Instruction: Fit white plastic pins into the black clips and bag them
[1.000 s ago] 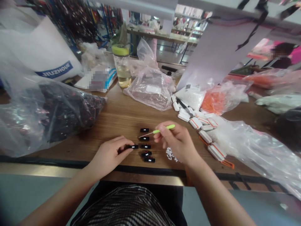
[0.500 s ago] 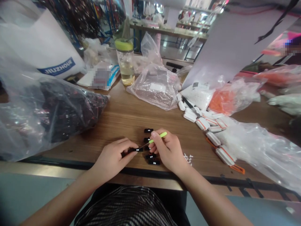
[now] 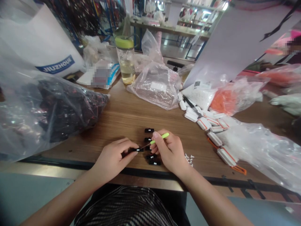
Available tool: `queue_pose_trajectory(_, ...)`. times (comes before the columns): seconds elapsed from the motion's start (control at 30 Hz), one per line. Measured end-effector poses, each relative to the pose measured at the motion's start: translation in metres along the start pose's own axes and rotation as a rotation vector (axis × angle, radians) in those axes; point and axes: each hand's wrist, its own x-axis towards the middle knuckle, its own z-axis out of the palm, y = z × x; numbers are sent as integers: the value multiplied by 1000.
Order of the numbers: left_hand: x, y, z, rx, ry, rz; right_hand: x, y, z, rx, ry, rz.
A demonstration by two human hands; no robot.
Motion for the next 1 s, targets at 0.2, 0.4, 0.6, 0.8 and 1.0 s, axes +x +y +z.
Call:
queue_pose_trajectory(0.2, 0, 0, 0, -2, -4, -3, 0, 2, -1, -33, -12, -28)
queue_pose_trajectory(0.4, -1, 0, 0, -3, 2, 3, -6, -2, -3, -158, -66, -117)
queue_pose_trajectory(0.6, -1, 0, 0, 7, -4, -7, -10, -11, -5, -420, -167, -313)
queue_pose_trajectory(0.8, -1, 0, 0, 23, 8, -5, -10, -3, -3, -225, 23, -206)
queue_pose_trajectory(1.0, -1, 1, 0, 20, 15, -2, -10, 1, 1, -111, 27, -152)
